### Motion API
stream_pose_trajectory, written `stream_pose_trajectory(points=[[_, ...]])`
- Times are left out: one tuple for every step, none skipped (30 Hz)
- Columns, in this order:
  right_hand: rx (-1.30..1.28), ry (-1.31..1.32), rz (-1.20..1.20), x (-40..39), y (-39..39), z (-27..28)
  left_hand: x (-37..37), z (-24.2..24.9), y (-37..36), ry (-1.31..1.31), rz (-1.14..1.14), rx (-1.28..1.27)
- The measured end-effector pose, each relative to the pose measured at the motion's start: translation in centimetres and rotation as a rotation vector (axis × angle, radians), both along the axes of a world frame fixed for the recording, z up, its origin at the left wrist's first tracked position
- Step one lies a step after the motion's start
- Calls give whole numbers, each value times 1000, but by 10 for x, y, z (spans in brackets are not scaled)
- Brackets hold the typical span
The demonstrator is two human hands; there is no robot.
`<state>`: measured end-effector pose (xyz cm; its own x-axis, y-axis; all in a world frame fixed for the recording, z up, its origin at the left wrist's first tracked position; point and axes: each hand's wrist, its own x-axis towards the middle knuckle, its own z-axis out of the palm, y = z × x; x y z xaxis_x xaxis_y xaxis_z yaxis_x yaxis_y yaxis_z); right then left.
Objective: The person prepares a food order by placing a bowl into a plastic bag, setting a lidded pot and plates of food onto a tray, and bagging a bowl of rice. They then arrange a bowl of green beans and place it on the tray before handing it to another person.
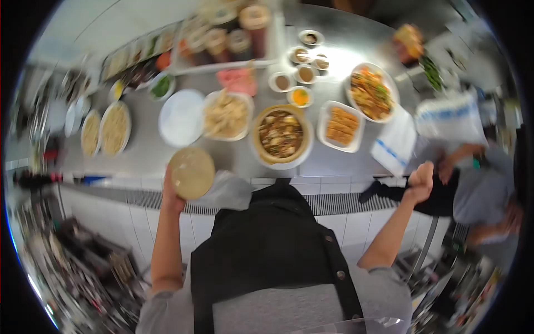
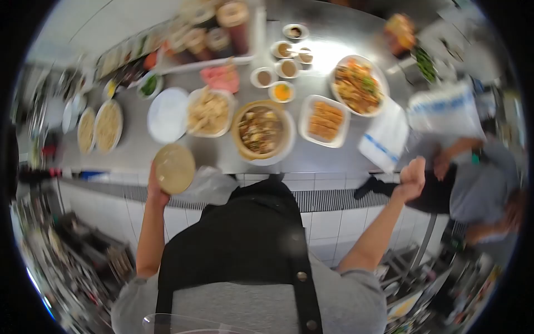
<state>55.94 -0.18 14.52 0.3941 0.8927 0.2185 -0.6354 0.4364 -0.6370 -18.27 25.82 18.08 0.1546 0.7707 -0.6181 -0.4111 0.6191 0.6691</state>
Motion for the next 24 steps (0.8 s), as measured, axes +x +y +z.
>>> stream_pose_trajectory(points=[[-509,-130,-773,-76,22,15,-7,-9,0,-7,-5,28],[-668,-165,-512,-108,14,15,-16,-19,-1,-30,11,11],[-741,-442,-462,-125,12,-17,-24,-24,-3,-56,17,-5],[-402,-463,216,-139,15,-41,-24,-18,-4,17,32,-4],[-792,-424,-52,-234,37,-12,-25,-13,-3,84,41,-1],[-749,-347,305,-297,69,17,-37,-17,-1,84,68,2],[-792,-309,506,-356,96,38,-50,-26,0,118,57,-12],[-679,-463,787,-390,119,8,-60,-34,2,149,43,-31],[-647,-460,834,-448,143,32,-69,-36,3,143,61,-29],[-337,-807,767,-499,177,56,-76,-34,4,271,57,-3],[-9,-1126,674,-545,208,73,-84,-31,3,400,50,18],[-62,-1226,658,-583,227,79,-91,-24,3,426,65,52],[-113,-1327,635,-617,243,81,-100,-26,0,425,77,54],[-86,-1319,485,-652,262,71,-109,-27,0,474,104,149],[-59,-1306,333,-681,272,56,-116,-26,1,523,129,245],[-51,-1309,331,-706,271,46,-121,-24,1,579,164,336],[-27,-1495,300,-729,271,37,-129,-22,2,577,171,343],[0,-1680,267,-744,272,29,-137,-20,2,650,209,371],[14,-1684,266,-752,275,18,-147,-20,4,723,249,398],[137,-1555,453,-758,279,18,-161,-14,8,810,250,457],[252,-1413,637,-766,279,18,-172,-10,9,812,261,458],[336,-1537,416,-771,274,17,-183,-5,7,886,247,441],[344,-1538,423,-776,284,13,-190,3,5,959,232,424],[265,-1660,542,-777,305,8,-196,5,3,958,243,424]])
